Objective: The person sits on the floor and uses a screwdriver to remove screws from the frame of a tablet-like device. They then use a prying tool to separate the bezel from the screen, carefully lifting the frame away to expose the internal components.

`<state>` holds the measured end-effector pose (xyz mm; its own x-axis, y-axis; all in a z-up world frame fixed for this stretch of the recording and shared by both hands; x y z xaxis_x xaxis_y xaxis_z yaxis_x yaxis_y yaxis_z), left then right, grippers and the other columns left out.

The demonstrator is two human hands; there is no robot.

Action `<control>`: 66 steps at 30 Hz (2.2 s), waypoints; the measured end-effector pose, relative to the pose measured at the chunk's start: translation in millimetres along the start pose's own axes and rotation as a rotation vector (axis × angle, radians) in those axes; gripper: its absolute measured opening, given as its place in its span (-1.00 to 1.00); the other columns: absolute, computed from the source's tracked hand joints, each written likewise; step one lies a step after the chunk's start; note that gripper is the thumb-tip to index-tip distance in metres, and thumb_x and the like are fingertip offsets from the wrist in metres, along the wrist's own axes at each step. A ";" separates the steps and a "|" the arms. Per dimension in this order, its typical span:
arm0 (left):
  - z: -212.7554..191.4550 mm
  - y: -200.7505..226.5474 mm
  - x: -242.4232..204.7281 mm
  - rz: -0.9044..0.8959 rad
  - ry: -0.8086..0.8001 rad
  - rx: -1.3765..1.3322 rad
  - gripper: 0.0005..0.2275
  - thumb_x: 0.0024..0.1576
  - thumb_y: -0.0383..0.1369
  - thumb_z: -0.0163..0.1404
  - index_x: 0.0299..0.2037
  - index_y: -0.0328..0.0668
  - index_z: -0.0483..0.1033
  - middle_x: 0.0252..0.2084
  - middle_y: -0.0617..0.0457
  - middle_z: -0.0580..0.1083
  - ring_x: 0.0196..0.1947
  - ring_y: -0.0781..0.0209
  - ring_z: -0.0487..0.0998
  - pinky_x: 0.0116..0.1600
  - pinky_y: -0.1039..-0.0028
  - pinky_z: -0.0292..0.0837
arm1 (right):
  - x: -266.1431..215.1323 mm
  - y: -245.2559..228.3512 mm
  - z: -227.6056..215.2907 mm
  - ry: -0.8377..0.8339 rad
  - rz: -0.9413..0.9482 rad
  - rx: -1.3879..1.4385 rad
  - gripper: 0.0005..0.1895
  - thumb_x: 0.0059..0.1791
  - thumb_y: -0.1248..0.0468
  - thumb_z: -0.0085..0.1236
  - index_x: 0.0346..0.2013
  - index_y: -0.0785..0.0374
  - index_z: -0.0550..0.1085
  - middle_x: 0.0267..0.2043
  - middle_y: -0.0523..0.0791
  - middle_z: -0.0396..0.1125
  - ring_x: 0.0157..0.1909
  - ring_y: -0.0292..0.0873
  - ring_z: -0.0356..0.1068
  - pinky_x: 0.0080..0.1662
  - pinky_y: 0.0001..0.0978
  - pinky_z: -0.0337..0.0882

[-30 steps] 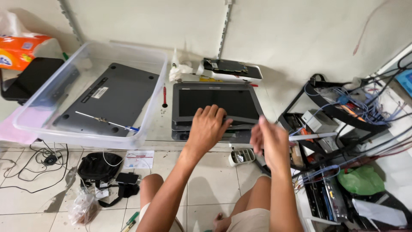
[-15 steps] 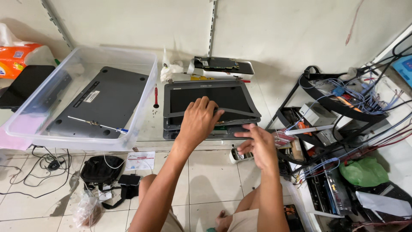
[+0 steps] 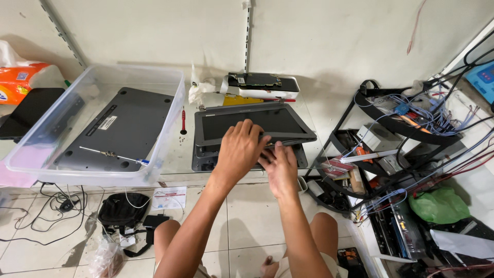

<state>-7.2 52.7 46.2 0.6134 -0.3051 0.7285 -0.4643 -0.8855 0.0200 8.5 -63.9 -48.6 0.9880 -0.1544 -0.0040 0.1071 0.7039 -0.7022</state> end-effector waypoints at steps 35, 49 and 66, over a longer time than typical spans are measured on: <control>-73.5 -2.2 -83.5 0.209 0.299 -0.458 -0.77 0.07 -0.17 0.15 -0.37 -0.18 0.56 -0.40 -0.01 0.44 -0.41 0.05 0.48 -0.14 0.31 0.42 | 93.5 -35.7 -100.9 0.038 -0.112 -0.399 -0.81 0.05 0.30 -0.07 -0.30 0.25 0.52 -0.34 0.01 0.38 -0.24 -0.05 0.43 -0.18 -0.14 0.50; -60.0 -1.0 -89.6 0.225 0.418 -0.346 -0.72 0.05 -0.14 0.17 -0.52 -0.15 0.48 -0.57 0.07 0.34 -0.59 0.20 0.37 -0.38 0.44 0.34 | 79.6 -56.8 3.4 -0.139 0.091 -0.759 -0.75 0.07 0.16 0.07 -0.10 0.25 0.55 -0.18 0.03 0.42 -0.19 -0.10 0.42 -0.13 -0.11 0.49; -18.3 -1.8 -75.7 0.161 0.162 -0.196 -0.66 0.18 -0.01 -0.04 -0.42 -0.09 0.34 -0.51 0.10 0.23 -0.50 0.17 0.33 -0.37 0.47 0.26 | -33.7 -86.2 54.2 -0.805 -0.647 -1.826 -0.75 0.06 0.14 -0.07 -0.10 0.07 0.54 -0.18 -0.09 0.48 0.03 -0.03 0.43 0.22 0.09 0.20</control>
<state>-64.5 83.8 3.6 0.4190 -0.3627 0.8324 -0.6714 -0.7409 0.0151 -28.0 -81.8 50.7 0.7353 0.5771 0.3555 0.6651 -0.7153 -0.2146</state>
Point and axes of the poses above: each hand's wrist, its own x-axis towards the middle knuckle, its own z-axis out of the palm, y = z × x, the point moved 4 cm from there along x, towards the middle knuckle
